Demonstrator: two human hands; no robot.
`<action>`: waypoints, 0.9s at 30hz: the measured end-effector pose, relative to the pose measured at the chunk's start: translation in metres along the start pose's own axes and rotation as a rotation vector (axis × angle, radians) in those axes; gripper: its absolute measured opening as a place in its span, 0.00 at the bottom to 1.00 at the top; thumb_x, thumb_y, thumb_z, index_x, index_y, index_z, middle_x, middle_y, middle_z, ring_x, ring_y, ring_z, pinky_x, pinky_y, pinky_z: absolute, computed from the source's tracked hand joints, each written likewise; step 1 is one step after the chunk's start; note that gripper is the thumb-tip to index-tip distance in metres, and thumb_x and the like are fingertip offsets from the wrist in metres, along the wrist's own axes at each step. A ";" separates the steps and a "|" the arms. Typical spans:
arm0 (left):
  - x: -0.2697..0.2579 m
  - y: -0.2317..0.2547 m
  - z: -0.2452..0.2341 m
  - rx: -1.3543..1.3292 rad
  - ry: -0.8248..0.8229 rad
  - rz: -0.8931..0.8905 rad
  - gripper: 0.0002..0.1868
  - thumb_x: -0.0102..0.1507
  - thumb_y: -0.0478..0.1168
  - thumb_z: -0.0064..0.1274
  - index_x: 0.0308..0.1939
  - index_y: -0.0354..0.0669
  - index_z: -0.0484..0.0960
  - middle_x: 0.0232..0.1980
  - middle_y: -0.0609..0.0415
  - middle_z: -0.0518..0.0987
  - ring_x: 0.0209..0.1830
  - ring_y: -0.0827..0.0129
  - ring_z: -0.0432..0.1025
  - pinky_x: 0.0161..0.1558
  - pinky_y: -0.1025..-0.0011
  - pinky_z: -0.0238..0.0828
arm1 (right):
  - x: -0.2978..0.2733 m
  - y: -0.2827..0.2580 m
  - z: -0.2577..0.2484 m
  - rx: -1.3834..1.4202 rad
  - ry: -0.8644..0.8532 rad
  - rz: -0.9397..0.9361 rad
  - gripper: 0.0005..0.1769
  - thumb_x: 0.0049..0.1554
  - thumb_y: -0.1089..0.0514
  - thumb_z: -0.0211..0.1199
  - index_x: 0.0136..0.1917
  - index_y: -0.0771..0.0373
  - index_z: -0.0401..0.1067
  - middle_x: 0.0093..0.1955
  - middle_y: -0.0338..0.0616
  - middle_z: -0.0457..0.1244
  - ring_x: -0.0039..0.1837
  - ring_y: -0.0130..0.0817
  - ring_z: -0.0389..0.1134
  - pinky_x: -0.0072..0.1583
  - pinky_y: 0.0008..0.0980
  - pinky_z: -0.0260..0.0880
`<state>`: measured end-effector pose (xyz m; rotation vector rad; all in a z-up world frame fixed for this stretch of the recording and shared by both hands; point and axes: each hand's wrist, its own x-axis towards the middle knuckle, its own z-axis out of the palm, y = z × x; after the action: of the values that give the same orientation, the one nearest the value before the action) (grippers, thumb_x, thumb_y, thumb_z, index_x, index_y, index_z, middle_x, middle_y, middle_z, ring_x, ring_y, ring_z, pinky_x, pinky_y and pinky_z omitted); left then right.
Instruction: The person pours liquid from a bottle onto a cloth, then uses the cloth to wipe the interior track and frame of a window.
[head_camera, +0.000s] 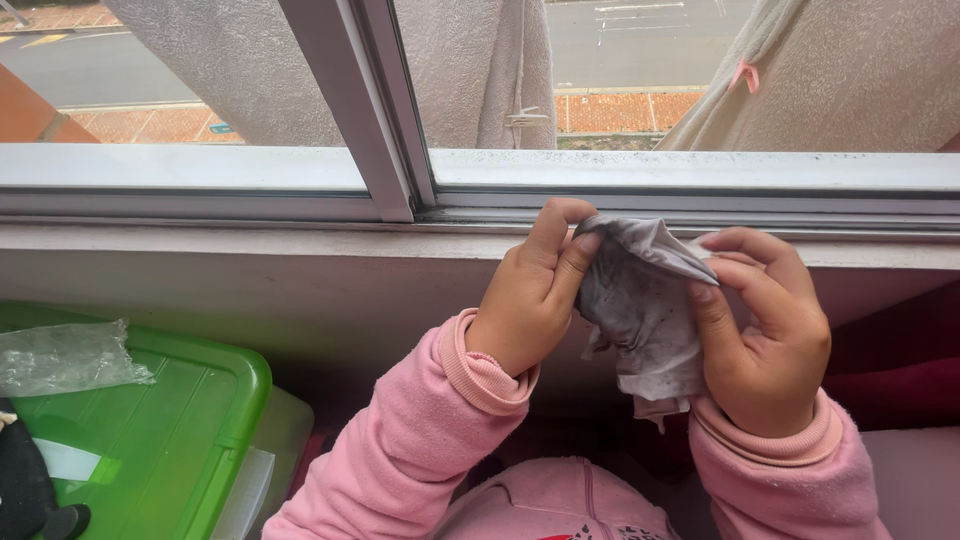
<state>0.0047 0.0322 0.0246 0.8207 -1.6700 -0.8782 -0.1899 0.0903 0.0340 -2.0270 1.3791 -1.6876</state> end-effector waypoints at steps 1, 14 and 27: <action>0.001 -0.001 0.001 0.000 -0.002 0.003 0.10 0.76 0.43 0.43 0.58 0.43 0.70 0.26 0.58 0.71 0.24 0.77 0.63 0.28 0.73 0.62 | -0.002 0.009 -0.001 -0.001 0.003 -0.001 0.09 0.68 0.59 0.65 0.59 0.67 0.76 0.62 0.50 0.66 0.61 0.31 0.71 0.63 0.25 0.71; -0.018 0.005 0.020 -0.199 -0.198 -0.077 0.13 0.71 0.40 0.51 0.57 0.36 0.74 0.52 0.50 0.80 0.50 0.73 0.78 0.45 0.75 0.81 | 0.015 0.023 -0.032 0.719 0.249 0.215 0.09 0.75 0.60 0.56 0.61 0.68 0.71 0.56 0.49 0.68 0.57 0.33 0.71 0.66 0.32 0.74; -0.021 -0.009 -0.087 0.595 0.468 0.371 0.05 0.67 0.32 0.58 0.47 0.40 0.79 0.47 0.50 0.81 0.47 0.59 0.77 0.50 0.66 0.74 | 0.045 0.002 0.037 -0.080 -0.068 -0.111 0.21 0.55 0.60 0.72 0.54 0.71 0.65 0.50 0.42 0.66 0.52 0.38 0.70 0.53 0.32 0.71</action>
<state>0.0942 0.0325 0.0243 0.9723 -1.5888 0.0875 -0.1621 0.0414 0.0512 -2.2211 1.3564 -1.6139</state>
